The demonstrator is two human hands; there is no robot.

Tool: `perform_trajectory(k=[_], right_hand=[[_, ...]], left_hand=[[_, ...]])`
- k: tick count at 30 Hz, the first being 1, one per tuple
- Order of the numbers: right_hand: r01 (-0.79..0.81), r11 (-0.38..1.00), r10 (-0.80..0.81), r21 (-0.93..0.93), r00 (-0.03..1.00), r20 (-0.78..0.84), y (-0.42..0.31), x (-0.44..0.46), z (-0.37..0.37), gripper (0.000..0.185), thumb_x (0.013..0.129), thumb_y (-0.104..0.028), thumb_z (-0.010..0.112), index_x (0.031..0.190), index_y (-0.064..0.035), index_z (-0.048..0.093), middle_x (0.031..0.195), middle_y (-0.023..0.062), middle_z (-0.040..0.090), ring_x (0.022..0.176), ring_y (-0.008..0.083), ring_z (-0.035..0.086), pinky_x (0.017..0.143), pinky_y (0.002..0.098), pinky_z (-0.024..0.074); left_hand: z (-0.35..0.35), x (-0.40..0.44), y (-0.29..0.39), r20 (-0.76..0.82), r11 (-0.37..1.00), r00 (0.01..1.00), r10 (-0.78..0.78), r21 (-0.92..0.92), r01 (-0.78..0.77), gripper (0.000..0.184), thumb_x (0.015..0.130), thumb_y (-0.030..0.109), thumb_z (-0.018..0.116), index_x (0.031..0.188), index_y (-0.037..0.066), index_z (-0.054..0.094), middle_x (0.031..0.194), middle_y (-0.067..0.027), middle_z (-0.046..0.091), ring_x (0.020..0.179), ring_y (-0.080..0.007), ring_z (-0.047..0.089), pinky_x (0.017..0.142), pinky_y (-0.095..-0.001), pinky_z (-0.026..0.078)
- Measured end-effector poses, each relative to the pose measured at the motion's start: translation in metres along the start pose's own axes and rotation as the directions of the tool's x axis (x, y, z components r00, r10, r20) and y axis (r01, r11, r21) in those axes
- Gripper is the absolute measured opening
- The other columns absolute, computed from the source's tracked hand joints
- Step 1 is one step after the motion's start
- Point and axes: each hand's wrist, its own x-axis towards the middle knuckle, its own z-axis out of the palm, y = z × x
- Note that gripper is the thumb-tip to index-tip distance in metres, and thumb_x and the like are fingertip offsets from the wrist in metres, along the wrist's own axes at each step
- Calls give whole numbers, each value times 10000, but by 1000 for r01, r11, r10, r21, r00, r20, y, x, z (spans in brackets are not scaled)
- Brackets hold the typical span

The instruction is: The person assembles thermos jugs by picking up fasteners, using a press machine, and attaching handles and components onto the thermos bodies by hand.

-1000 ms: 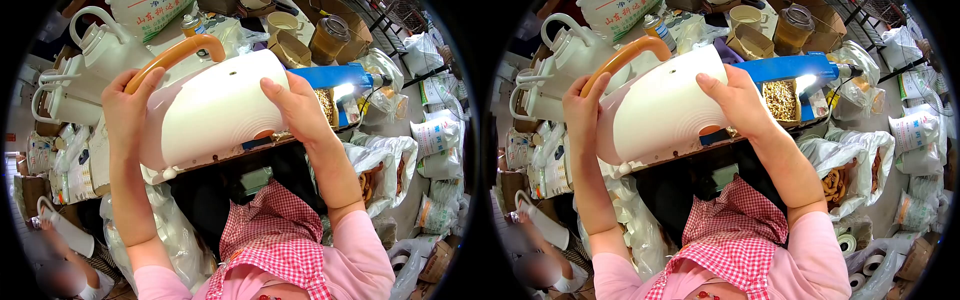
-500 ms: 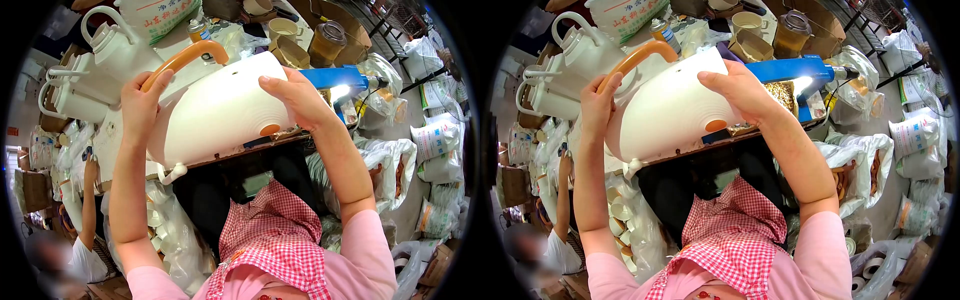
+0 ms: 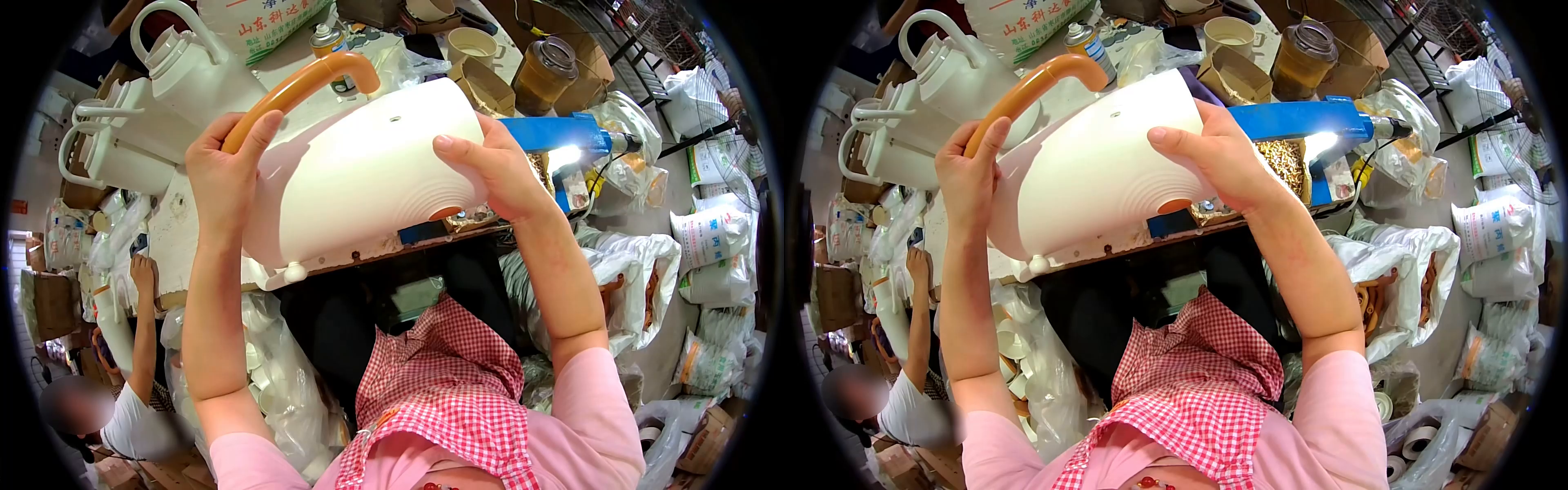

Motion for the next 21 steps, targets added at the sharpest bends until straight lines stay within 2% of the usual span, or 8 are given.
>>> perform_trajectory(k=[4, 7, 9, 10, 12, 15, 19, 21], right_hand=[[0, 1000, 0, 10, 1000, -8, 6, 1, 0, 432, 946, -172, 694, 1291, 58, 570, 1176, 124, 687, 1022, 169, 675, 897, 318, 552], [25, 999, -22, 44, 997, -72, 10, -2, 4, 436, 971, -184, 663, 1314, 56, 542, 1206, 124, 670, 1055, 173, 662, 913, 324, 544], [53, 995, -61, -80, 993, -99, 11, -2, 5, 433, 992, -195, 636, 1331, 48, 521, 1218, 123, 659, 1077, 176, 647, 921, 329, 536], [47, 996, -54, -71, 994, -97, 11, -3, 6, 433, 992, -195, 636, 1331, 48, 521, 1218, 123, 659, 1077, 176, 647, 921, 329, 536], [34, 999, -36, -31, 998, -47, 7, 1, 3, 411, 994, -183, 622, 1322, 45, 527, 1207, 122, 659, 1073, 171, 641, 925, 331, 528], [74, 995, -76, -73, 997, -20, 5, 0, 4, 386, 991, -165, 608, 1316, 32, 540, 1194, 116, 664, 1067, 168, 640, 925, 333, 520], [170, 982, -175, -84, 983, -55, 22, 4, -2, 375, 982, -168, 607, 1305, 16, 557, 1177, 113, 674, 1059, 178, 645, 926, 339, 518], [77, 986, -86, -149, 995, -57, 19, 4, -4, 385, 978, -193, 620, 1304, 6, 567, 1163, 112, 681, 1055, 188, 648, 931, 345, 515]], left_hand=[[3, 1, -4, 36, 1000, 999, -21, -1, 21, 311, 883, 315, 808, 958, 25, 725, 655, 73, 526, 489, -17, 447, 435, -190, 329], [5, -2, 9, 75, 995, 992, -97, 47, 93, 347, 890, 350, 784, 910, 8, 724, 663, 26, 550, 596, -76, 468, 550, -253, 371], [3, 4, 23, 194, 918, 981, -13, 392, -65, 351, 952, 369, 701, 993, 21, 690, 669, 11, 546, 539, -90, 517, 508, -287, 404], [9, 5, 28, 196, 915, 980, -22, 400, -59, 351, 952, 369, 701, 993, 21, 690, 669, 11, 546, 539, -90, 517, 508, -287, 404], [32, 18, 41, 369, 586, 906, 206, 695, -416, 379, 975, 383, 637, 979, 5, 650, 693, -58, 551, 607, -169, 543, 607, -340, 439], [56, 42, 54, 486, 697, 869, 93, 592, -405, 386, 977, 375, 618, 953, -10, 618, 722, -103, 552, 648, -226, 512, 658, -362, 433], [44, 38, 67, 517, 886, 856, -11, 402, -232, 318, 980, 310, 657, 999, -7, 651, 700, 16, 478, 645, -97, 420, 594, -284, 363], [43, 33, 65, 555, 912, 831, 38, 321, -256, 282, 973, 275, 681, 1023, -1, 667, 719, 66, 441, 662, -37, 390, 575, -233, 321]])
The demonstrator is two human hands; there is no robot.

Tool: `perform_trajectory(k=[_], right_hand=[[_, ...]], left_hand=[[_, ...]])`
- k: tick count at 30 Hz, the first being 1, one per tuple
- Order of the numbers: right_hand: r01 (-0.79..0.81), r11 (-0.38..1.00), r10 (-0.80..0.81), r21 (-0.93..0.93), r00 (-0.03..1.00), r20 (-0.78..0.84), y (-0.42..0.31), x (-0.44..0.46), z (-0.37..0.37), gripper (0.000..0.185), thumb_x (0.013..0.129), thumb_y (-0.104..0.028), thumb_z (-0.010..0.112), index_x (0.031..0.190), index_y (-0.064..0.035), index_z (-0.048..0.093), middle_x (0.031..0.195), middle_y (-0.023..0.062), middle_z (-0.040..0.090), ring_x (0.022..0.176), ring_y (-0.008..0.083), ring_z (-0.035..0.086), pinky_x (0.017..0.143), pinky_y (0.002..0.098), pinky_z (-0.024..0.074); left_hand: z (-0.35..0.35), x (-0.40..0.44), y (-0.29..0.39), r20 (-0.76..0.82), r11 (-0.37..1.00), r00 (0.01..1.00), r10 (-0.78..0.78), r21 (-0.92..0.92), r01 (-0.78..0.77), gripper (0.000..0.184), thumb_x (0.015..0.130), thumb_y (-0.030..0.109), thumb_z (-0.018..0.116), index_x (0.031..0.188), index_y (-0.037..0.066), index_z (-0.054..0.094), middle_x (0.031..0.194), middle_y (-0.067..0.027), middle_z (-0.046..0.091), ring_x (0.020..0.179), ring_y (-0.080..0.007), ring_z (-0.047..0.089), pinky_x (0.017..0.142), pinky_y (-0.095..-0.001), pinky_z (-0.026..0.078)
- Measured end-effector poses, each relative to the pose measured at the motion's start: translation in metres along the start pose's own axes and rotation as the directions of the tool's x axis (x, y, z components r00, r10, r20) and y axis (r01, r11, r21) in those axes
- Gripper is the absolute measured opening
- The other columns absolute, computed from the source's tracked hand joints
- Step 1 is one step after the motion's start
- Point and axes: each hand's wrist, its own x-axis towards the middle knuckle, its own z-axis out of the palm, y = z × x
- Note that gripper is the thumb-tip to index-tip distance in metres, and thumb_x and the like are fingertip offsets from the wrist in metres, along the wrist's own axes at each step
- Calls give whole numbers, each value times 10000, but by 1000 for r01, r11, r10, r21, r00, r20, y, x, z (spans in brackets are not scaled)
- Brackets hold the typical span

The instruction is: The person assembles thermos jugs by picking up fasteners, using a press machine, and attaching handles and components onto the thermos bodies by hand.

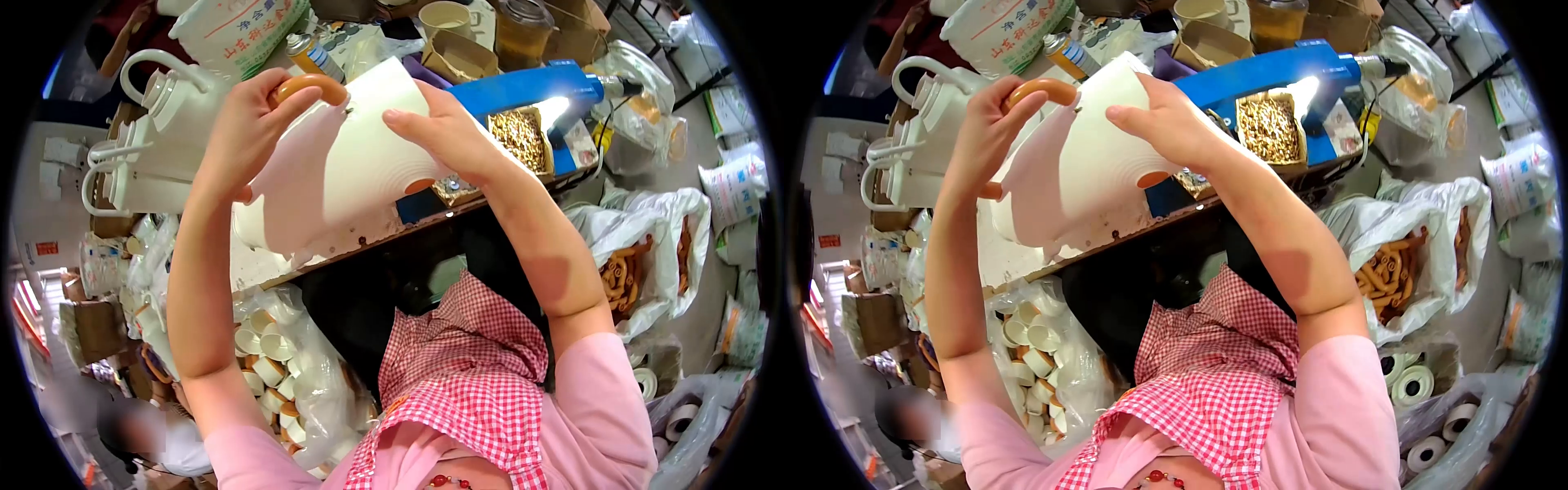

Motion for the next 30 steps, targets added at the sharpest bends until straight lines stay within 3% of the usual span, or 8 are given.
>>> perform_trajectory(k=[2, 9, 11, 14, 16, 20, 22, 30], right_hand=[[-9, 1000, 9, 10, 1000, -15, 0, 2, -2, 405, 974, -207, 627, 1309, 11, 564, 1167, 121, 682, 1056, 195, 650, 937, 350, 512], [23, 1000, -23, -1, 1000, 0, 9, 9, -6, 434, 963, -209, 629, 1329, 13, 554, 1178, 143, 679, 1052, 224, 662, 932, 360, 521], [13, 1000, -13, -19, 1000, -3, 8, 9, -6, 445, 962, -220, 629, 1334, 11, 551, 1175, 144, 679, 1048, 230, 665, 914, 362, 529], [-41, 999, 41, -25, 999, -5, 7, 7, -5, 463, 955, -251, 629, 1342, -10, 548, 1177, 144, 673, 1029, 239, 675, 768, 396, 599], [-60, 997, 59, -39, 998, -19, 5, 8, -4, 479, 948, -269, 626, 1356, -35, 537, 1180, 144, 664, 1013, 251, 684, 580, 423, 626], [-99, 993, 99, -65, 995, -2, 2, 9, -7, 496, 944, -270, 623, 1373, -45, 519, 1187, 142, 658, 1008, 261, 690, 485, 428, 619], [-62, 997, 64, -53, 998, 21, 4, 12, -8, 495, 942, -267, 623, 1371, -44, 518, 1176, 145, 659, 1005, 260, 692, 472, 429, 616], [-1, 999, 1, -48, 1000, 8, 11, 13, -8, 444, 955, -243, 634, 1312, 10, 559, 1135, 157, 688, 971, 240, 685, 805, 381, 563]], left_hand=[[-3, -6, 5, 39, 997, 999, 10, -81, -7, 278, 971, 277, 692, 1026, 5, 671, 715, 80, 443, 646, -22, 378, 559, -210, 294], [2, -7, 6, 71, 998, 997, 42, -42, -39, 295, 970, 288, 707, 1045, 5, 672, 705, 99, 439, 622, -8, 349, 533, -196, 255], [4, -10, 10, 31, 1000, 999, 21, 11, -22, 287, 960, 307, 708, 982, 25, 666, 681, 40, 469, 629, -62, 398, 557, -248, 353], [6, -14, 16, 30, 989, 999, 45, 138, -48, 286, 959, 325, 700, 997, 43, 666, 665, -21, 532, 602, -110, 453, 563, -288, 397], [8, -18, 22, 3, 973, 998, 63, 223, -62, 298, 958, 339, 693, 989, 44, 661, 676, -63, 567, 598, -155, 494, 572, -317, 419], [11, -17, 20, -25, 951, 996, 81, 303, -70, 345, 952, 382, 680, 955, 38, 647, 717, -145, 639, 619, -277, 584, 596, -385, 461], [11, -18, 22, -21, 942, 997, 76, 331, -64, 353, 950, 389, 681, 948, 38, 644, 720, -146, 643, 623, -286, 591, 598, -387, 463], [13, -17, 25, -24, 926, 997, 78, 372, -63, 364, 944, 403, 681, 942, 41, 644, 730, -152, 654, 643, -318, 609, 607, -400, 469]])
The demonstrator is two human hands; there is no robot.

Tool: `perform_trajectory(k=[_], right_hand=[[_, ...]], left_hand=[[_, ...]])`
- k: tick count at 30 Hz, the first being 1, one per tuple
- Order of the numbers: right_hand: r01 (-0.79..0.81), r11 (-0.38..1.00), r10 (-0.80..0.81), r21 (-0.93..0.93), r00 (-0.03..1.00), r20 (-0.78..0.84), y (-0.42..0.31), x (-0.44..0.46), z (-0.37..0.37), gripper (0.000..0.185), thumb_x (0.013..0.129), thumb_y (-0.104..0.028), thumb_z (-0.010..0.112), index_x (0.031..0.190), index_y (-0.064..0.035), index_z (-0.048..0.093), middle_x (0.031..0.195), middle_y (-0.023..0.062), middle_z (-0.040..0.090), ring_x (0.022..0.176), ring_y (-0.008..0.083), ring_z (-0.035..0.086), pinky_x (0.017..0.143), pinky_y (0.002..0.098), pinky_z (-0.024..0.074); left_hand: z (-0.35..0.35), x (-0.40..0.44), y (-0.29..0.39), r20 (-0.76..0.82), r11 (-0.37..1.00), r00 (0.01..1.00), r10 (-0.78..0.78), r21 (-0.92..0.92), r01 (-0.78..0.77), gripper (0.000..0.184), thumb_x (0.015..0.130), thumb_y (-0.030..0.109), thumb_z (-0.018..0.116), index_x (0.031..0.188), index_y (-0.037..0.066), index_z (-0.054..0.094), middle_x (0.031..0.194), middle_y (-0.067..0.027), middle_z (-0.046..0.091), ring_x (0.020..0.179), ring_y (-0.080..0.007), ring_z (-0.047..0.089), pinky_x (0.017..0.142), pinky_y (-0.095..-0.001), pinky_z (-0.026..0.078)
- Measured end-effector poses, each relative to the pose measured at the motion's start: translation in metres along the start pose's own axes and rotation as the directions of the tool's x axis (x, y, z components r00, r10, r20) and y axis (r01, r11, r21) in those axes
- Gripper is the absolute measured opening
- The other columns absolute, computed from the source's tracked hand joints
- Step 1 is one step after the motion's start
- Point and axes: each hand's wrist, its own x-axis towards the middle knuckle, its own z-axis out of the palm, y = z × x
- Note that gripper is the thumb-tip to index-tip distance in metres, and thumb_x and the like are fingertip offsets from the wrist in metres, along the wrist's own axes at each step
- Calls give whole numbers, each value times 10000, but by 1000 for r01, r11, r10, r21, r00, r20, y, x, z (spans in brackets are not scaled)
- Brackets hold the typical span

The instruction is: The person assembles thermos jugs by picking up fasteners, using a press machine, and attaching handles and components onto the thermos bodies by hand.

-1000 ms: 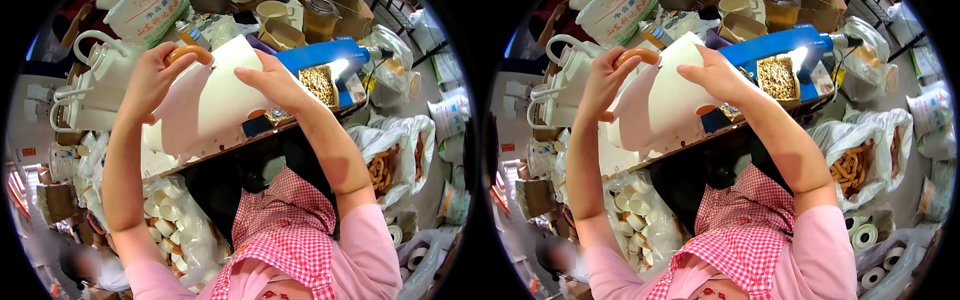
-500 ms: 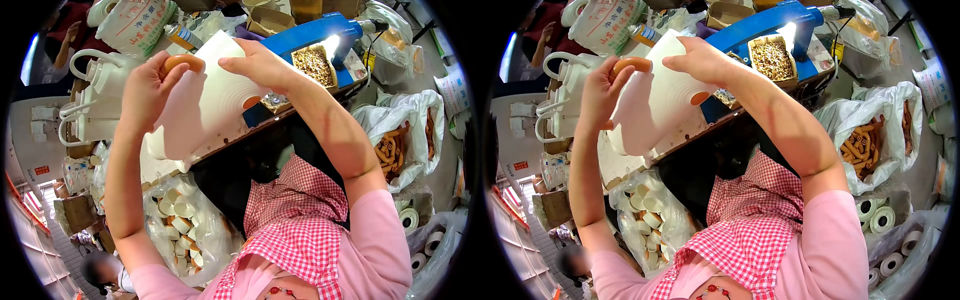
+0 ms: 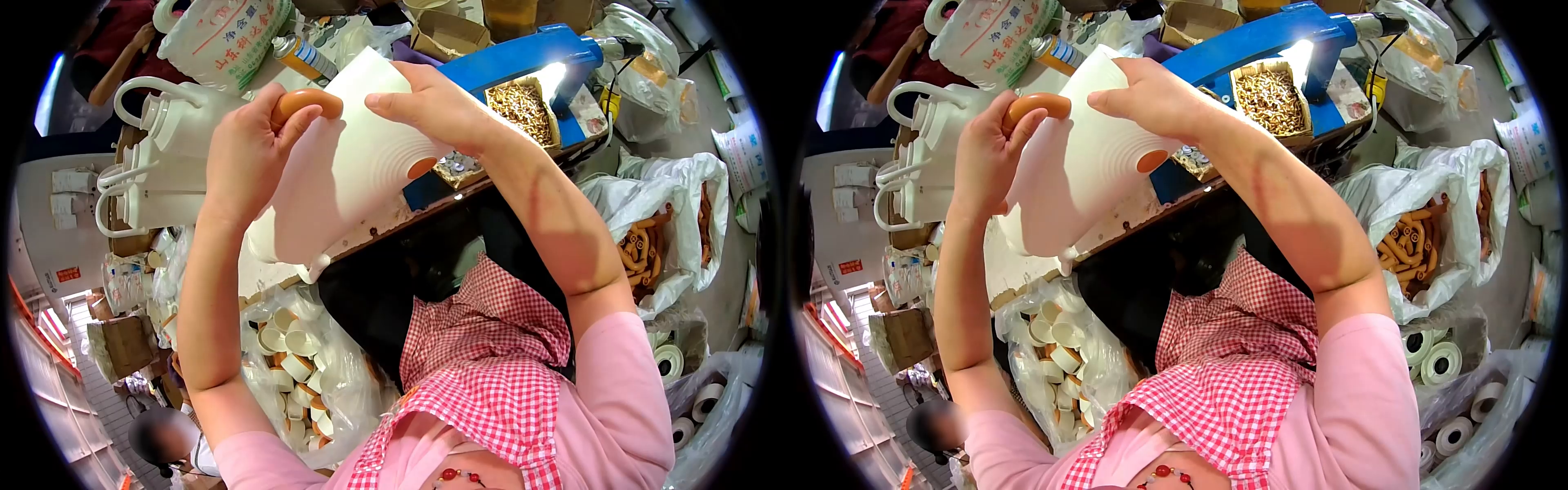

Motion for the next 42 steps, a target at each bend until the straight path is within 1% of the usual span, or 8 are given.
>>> perform_trajectory(k=[14, 18, 22, 26, 29, 33, 37, 42], right_hand=[[-202, 974, 197, -105, 979, -55, -29, -20, -3, 544, 907, -305, 694, 1313, 25, 542, 1246, 199, 599, 1045, 320, 671, 511, 417, 631], [121, 934, -228, -337, 925, -303, 5, -18, -1, 519, 846, -308, 735, 1248, -15, 587, 1077, 226, 703, 993, 345, 697, 891, 412, 541], [356, 766, -638, -535, 518, -570, 17, -152, -25, 315, 825, -122, 737, 1091, -13, 606, 922, 132, 705, 834, 244, 725, 788, 337, 566], [-141, 707, -524, -693, 553, -647, 75, -382, -84, 204, 926, -49, 644, 1126, -23, 616, 966, 87, 699, 907, 188, 678, 832, 323, 535], [-447, 883, -232, -145, -147, -962, 111, -559, -125, 177, 950, -65, 596, 1123, -29, 609, 910, 50, 662, 811, 171, 644, 752, 304, 534], [109, 837, 406, 536, -782, -474, 214, -753, -172, 237, 895, -192, 676, 1064, -32, 633, 898, 97, 652, 659, 197, 616, 504, 328, 477], [491, 750, 654, 442, -453, -607, 358, -778, -182, 411, 951, -418, 610, 1077, -27, 608, 783, 113, 597, 618, 262, 562, 513, 384, 456], [377, 843, 535, 384, -669, -516, 243, -714, -171, 314, 798, -267, 715, 943, -23, 580, 800, 96, 562, 648, 258, 561, 578, 417, 499]], left_hand=[[2, 4, -4, 92, 969, 994, 54, -247, -30, 242, 1015, 168, 589, 1180, 20, 685, 1082, -56, 750, 957, -118, 655, 883, -274, 490], [3, 17, -43, 140, 994, 990, -14, -108, 30, 295, 1048, 202, 562, 1249, 7, 653, 1179, -75, 696, 1061, -140, 638, 931, -269, 481], [-28, 0, -78, 113, 941, 935, 337, -29, -336, 342, 1073, 217, 457, 1259, -1, 644, 1169, -103, 687, 1037, -184, 634, 917, -319, 487], [-40, -79, -59, 329, 963, 912, -243, -28, 267, 350, 1037, 185, 477, 1282, -9, 635, 1223, -91, 671, 1160, -178, 607, 1016, -319, 437], [-30, -148, 31, 389, 873, 805, -448, -1, 487, 335, 997, 161, 546, 1277, 6, 647, 977, -30, 515, 920, -132, 449, 771, -293, 378], [7, -191, 79, 285, 890, 911, -297, -263, 372, 308, 984, 100, 533, 1226, -15, 685, 622, 42, 397, 520, -56, 340, 361, -274, 381], [62, -203, 127, 221, 762, 946, -239, -561, 324, 339, 974, 96, 524, 1253, -63, 632, 597, 28, 378, 477, -62, 331, 358, -275, 427], [119, -200, 124, 586, 786, 810, -11, -496, 370, 492, 975, 155, 504, 1460, 90, 461, 700, -55, 553, 644, -174, 524, 597, -475, 569]])
